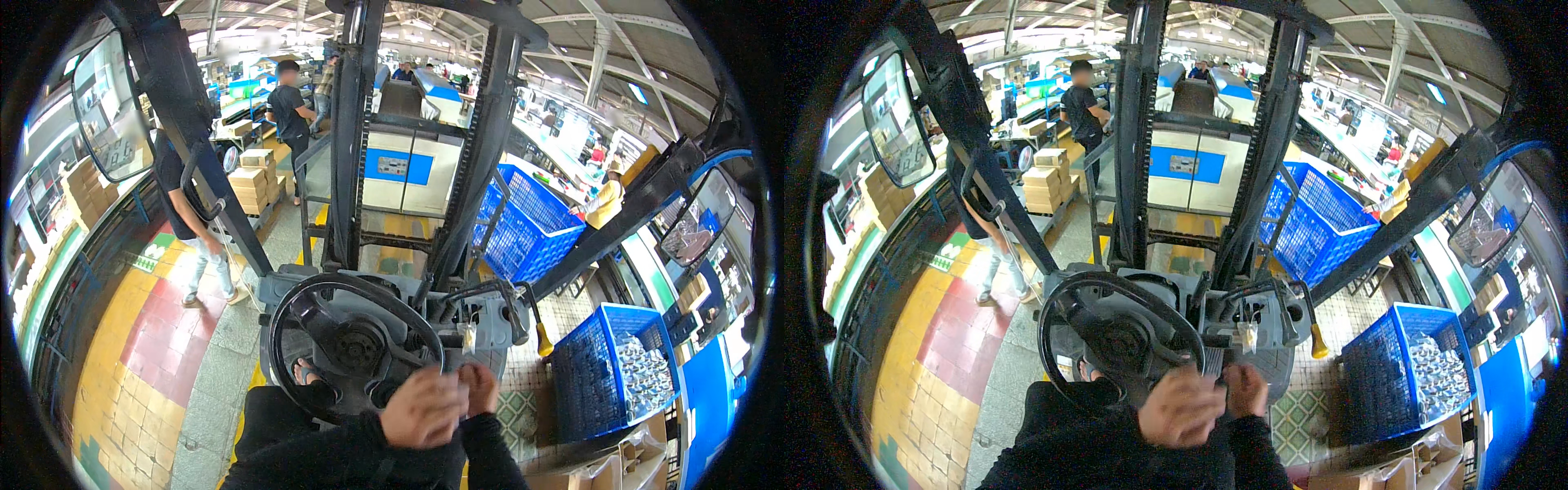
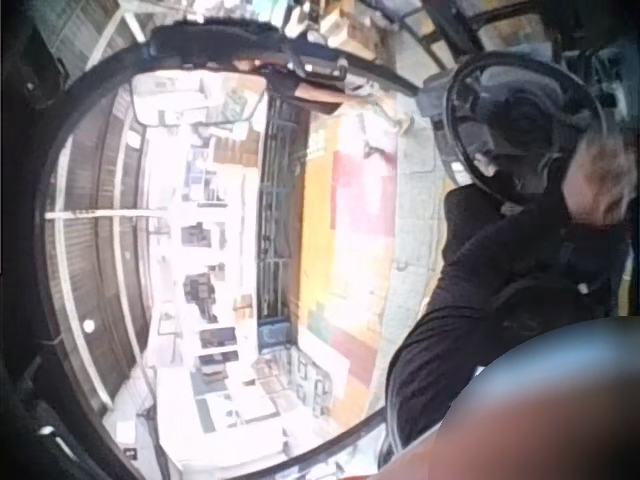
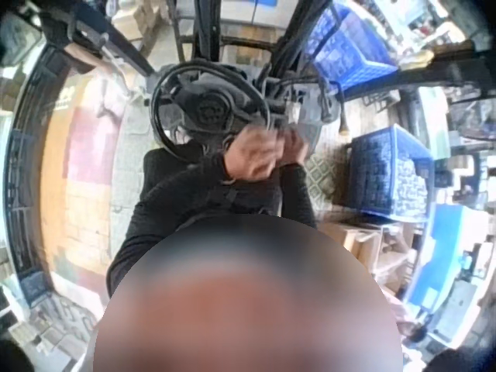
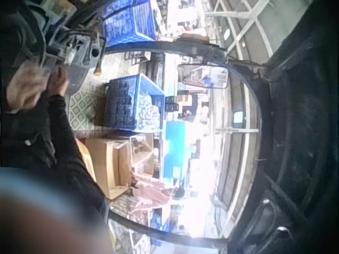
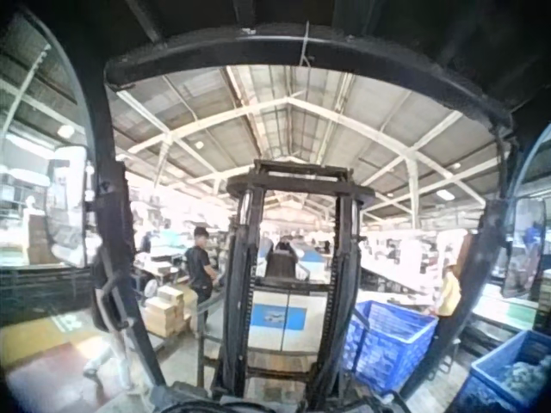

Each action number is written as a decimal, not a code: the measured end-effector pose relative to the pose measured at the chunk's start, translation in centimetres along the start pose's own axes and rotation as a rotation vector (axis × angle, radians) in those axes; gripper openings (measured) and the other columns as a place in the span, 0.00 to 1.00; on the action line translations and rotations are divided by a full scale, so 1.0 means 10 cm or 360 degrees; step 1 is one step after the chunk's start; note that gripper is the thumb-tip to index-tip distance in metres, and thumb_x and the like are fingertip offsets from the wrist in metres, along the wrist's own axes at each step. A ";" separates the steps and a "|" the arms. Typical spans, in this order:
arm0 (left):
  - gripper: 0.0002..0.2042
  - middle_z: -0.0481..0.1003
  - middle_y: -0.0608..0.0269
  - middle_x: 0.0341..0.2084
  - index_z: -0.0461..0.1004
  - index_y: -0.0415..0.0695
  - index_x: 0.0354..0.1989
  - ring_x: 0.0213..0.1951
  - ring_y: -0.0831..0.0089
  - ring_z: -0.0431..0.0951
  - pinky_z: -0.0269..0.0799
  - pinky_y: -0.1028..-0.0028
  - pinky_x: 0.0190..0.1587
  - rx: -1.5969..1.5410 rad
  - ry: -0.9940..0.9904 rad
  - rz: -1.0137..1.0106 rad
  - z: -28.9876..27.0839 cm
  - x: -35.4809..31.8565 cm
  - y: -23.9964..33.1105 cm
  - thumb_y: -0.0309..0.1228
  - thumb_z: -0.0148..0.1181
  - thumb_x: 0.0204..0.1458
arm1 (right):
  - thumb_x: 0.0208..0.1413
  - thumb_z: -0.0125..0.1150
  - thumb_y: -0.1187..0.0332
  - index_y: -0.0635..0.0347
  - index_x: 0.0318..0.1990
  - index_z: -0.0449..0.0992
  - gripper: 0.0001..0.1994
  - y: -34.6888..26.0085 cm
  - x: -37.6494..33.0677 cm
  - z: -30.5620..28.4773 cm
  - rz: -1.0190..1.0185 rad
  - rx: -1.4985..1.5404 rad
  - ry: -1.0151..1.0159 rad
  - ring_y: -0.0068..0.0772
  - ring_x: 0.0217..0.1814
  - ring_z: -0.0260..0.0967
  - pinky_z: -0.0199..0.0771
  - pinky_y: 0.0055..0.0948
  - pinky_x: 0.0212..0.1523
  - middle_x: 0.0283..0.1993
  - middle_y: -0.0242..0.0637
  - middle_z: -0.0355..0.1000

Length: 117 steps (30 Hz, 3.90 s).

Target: The person operates a forklift, steering and maneuvering it through a warehouse aisle. They adjust the steering wheel and control levers while navigating around other workers and stacked goods.

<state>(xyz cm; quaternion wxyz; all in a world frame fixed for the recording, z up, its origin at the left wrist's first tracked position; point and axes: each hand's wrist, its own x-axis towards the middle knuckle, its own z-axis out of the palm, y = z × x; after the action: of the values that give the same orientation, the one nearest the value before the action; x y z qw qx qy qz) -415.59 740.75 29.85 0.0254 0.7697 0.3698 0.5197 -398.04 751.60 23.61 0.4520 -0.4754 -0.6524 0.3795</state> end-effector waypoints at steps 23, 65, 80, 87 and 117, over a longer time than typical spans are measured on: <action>0.20 0.79 0.49 0.41 0.74 0.39 0.55 0.43 0.53 0.78 0.75 0.57 0.46 0.0534 -0.0658 -0.0128 -2.26 2.17 0.17 0.38 0.57 0.60 | 0.67 0.57 0.54 0.65 0.56 0.76 0.22 -3.81 1.06 -0.22 -0.0557 -0.1180 -0.2825 0.43 0.53 0.78 0.77 0.42 0.57 0.51 0.52 0.78; 0.23 0.81 0.55 0.41 0.77 0.42 0.49 0.40 0.52 0.82 0.78 0.61 0.41 0.1151 0.0328 -0.0893 -1.99 0.46 -1.21 0.45 0.71 0.52 | 0.52 0.63 0.64 0.49 0.32 0.84 0.05 0.67 -0.28 0.45 -0.0264 -0.1381 -0.0259 0.49 0.67 0.64 0.55 0.55 0.68 0.57 0.30 0.77; 0.27 0.78 0.47 0.47 0.72 0.39 0.59 0.48 0.47 0.79 0.75 0.58 0.49 0.1172 0.0413 -0.1196 -1.89 0.24 -1.19 0.40 0.67 0.54 | 0.48 0.65 0.65 0.48 0.33 0.84 0.05 0.70 -0.22 0.58 -0.0390 -0.1201 -0.0158 0.47 0.69 0.61 0.57 0.54 0.66 0.53 0.29 0.77; 0.42 0.56 0.44 0.71 0.61 0.44 0.70 0.74 0.40 0.48 0.34 0.33 0.71 0.1326 0.0104 -0.0678 -1.53 -0.35 -0.84 0.51 0.69 0.49 | 0.64 0.61 0.69 0.66 0.35 0.80 0.09 -0.36 0.74 0.21 -0.0312 -0.0380 0.0269 0.26 0.38 0.79 0.78 0.28 0.39 0.33 0.42 0.81; 0.23 0.79 0.48 0.25 0.78 0.43 0.28 0.32 0.45 0.80 0.71 0.51 0.35 0.1443 0.0080 -0.0903 -1.63 1.32 -1.58 0.51 0.54 0.63 | 0.59 0.62 0.57 0.54 0.53 0.75 0.18 -0.48 1.51 0.06 -0.0345 -0.1410 0.0498 0.48 0.54 0.71 0.46 0.65 0.70 0.43 0.40 0.78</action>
<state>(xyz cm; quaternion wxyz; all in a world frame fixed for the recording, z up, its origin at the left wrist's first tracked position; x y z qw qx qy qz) -435.03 754.45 40.97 -0.1791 0.5605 0.7513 0.2987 -402.04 764.86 31.37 0.3358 -0.6029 -0.7212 -0.0604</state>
